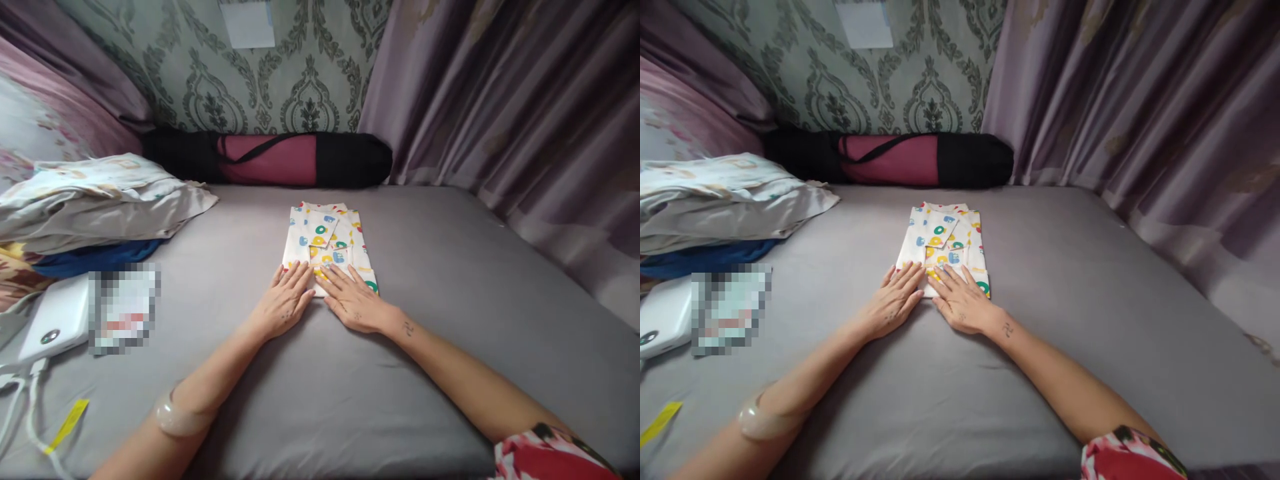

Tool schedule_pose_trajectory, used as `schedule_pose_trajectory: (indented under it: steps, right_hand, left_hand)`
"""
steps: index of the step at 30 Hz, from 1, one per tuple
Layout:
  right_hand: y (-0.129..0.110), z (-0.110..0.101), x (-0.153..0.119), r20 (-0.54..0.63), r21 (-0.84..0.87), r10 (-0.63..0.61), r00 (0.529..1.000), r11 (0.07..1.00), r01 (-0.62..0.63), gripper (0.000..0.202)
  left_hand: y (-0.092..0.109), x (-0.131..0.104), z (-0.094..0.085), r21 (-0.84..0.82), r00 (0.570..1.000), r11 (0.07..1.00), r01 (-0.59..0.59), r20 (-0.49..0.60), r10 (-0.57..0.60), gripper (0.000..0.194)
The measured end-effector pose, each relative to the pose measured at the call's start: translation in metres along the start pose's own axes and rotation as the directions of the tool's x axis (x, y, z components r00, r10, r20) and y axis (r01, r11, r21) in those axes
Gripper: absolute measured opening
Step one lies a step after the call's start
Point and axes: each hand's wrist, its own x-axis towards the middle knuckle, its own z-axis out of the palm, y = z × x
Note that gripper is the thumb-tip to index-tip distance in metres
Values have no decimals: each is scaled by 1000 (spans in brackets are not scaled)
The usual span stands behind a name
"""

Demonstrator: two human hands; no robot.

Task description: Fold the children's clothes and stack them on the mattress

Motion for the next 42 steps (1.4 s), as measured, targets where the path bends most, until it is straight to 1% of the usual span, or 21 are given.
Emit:
schedule_pose_trajectory:
  steps: [2, 3, 6, 9, 12, 14, 15, 18, 20, 22, 24, 27, 29, 33, 36, 39, 42]
  right_hand:
    - [1, 1, 0, 14, 1, -2, 1000, 1000, 2, 55]
    - [1, 1, 0, 18, 4, -4, 1000, 1000, 4, 55]
    - [1, 0, -1, 10, 15, 0, 1000, 1000, 0, 55]
    - [1, -1, -5, -30, 1, 82, 996, 997, -82, 56]
    - [4, 0, -8, -28, -21, 158, 987, 987, -159, 57]
    - [6, 0, -9, -9, -20, 161, 987, 987, -161, 56]
    - [7, 0, -10, -4, -16, 154, 988, 988, -154, 56]
    - [13, 1, -12, -24, -3, 161, 987, 987, -161, 57]
    - [18, 3, -14, -46, 2, 202, 978, 979, -202, 57]
    - [23, 5, -16, -50, 7, 244, 969, 970, -244, 58]
    - [26, 6, -18, -32, 14, 258, 966, 966, -258, 60]
    - [30, 4, -19, -8, 36, 248, 969, 968, -248, 61]
    - [34, 2, -20, -22, 50, 260, 965, 965, -258, 63]
    - [41, 3, -21, -48, 37, 319, 947, 948, -317, 64]
    - [43, 6, -20, -41, 26, 329, 944, 944, -328, 64]
    - [43, 4, -19, -11, 43, 341, 940, 939, -340, 65]
    - [40, -2, -19, -8, 49, 335, 942, 941, -334, 65]
  left_hand:
    - [-1, 0, 4, 27, 997, 1000, -8, 76, 6, 57]
    - [-2, 0, 5, 38, 995, 999, -12, 97, 9, 57]
    - [-4, -1, 5, 59, 996, 998, -3, 95, -3, 58]
    - [-6, -1, 2, 68, 997, 997, 35, 63, -40, 56]
    - [-7, -1, 1, 73, 992, 996, 50, 112, -58, 55]
    - [-8, 0, 0, 79, 986, 995, 54, 151, -65, 55]
    - [-8, 0, 1, 84, 986, 995, 57, 151, -70, 55]
    - [-9, -1, 1, 98, 992, 993, 68, 95, -77, 54]
    - [-10, -2, 2, 96, 994, 993, 68, 77, -75, 53]
    - [-12, -3, 3, 82, 993, 995, 60, 98, -68, 53]
    - [-14, -3, 3, 66, 991, 996, 54, 121, -61, 54]
    - [-16, -4, 1, 52, 994, 997, 51, 99, -56, 55]
    - [-18, -5, -2, 39, 995, 999, 34, 88, -38, 57]
    - [-23, -7, -6, 4, 993, 1000, -27, 115, 27, 62]
    - [-24, -7, -7, -20, 993, 999, -33, 110, 35, 63]
    - [-25, -7, -8, -41, 998, 999, -34, 60, 36, 61]
    - [-25, -5, -10, -38, 997, 998, -59, -51, 57, 49]
